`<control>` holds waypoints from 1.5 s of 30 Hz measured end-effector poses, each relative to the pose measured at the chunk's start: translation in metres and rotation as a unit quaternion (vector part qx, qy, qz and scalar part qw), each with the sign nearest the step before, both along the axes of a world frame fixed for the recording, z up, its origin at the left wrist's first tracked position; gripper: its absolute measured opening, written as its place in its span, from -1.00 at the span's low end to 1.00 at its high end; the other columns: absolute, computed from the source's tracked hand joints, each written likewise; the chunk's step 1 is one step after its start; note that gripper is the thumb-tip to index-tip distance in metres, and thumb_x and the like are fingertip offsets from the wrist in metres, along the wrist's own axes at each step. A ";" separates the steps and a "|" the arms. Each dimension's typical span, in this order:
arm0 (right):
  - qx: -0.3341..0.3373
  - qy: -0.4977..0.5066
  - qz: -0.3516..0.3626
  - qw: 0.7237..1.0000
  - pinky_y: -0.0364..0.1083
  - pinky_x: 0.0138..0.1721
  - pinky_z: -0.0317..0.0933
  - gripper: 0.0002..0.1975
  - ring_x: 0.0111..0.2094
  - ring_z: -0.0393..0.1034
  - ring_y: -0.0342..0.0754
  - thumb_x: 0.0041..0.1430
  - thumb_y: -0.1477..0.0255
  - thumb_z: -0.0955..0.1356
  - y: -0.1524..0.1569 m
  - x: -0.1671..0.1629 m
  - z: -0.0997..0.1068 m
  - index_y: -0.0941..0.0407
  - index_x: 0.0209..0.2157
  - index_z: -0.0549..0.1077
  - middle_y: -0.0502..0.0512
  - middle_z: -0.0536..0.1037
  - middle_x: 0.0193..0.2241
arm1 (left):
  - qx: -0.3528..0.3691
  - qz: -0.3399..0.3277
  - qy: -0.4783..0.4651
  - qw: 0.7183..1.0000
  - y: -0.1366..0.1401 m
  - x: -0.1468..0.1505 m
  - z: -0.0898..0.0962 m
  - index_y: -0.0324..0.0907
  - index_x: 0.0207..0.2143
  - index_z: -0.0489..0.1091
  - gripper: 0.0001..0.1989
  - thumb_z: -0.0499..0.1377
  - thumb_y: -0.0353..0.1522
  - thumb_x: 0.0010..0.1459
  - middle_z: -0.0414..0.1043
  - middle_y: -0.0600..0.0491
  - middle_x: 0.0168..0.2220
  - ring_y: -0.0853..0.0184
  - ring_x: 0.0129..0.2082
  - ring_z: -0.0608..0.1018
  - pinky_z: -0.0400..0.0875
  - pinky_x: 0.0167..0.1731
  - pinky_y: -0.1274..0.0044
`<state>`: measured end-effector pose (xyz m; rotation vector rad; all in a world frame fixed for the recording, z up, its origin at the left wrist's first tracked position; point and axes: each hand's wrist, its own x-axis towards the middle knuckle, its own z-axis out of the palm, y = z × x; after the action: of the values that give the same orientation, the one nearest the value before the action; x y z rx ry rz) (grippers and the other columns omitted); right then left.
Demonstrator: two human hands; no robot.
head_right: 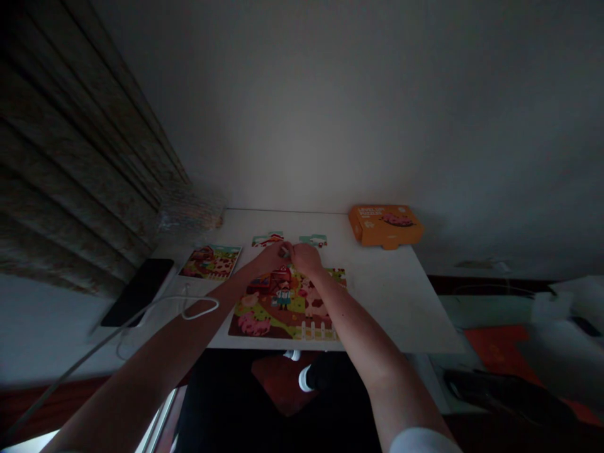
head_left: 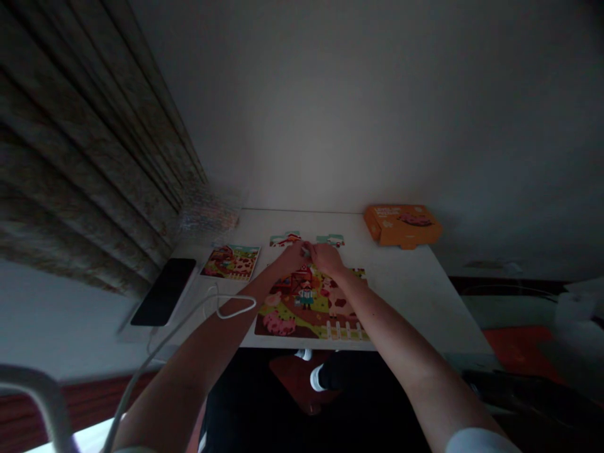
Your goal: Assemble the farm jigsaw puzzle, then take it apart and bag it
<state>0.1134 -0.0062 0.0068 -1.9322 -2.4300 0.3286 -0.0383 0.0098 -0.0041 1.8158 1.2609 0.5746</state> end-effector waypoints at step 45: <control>0.073 -0.026 -0.051 0.996 0.03 -0.12 0.27 -0.35 -0.14 0.51 0.16 0.45 -0.02 0.07 -0.065 0.048 -0.003 0.20 -0.09 0.51 0.38 0.60 -0.14 | 0.215 -0.036 0.305 0.927 -0.061 -0.005 0.001 -0.25 -0.05 0.36 -0.58 0.08 -0.06 0.36 0.46 -0.20 -0.07 0.07 -0.10 0.54 0.35 -0.07 0.33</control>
<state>0.1609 -0.0714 0.0040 -2.0165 -2.3009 0.0965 -0.0432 -0.0510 -0.0032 2.5272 1.5432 0.2514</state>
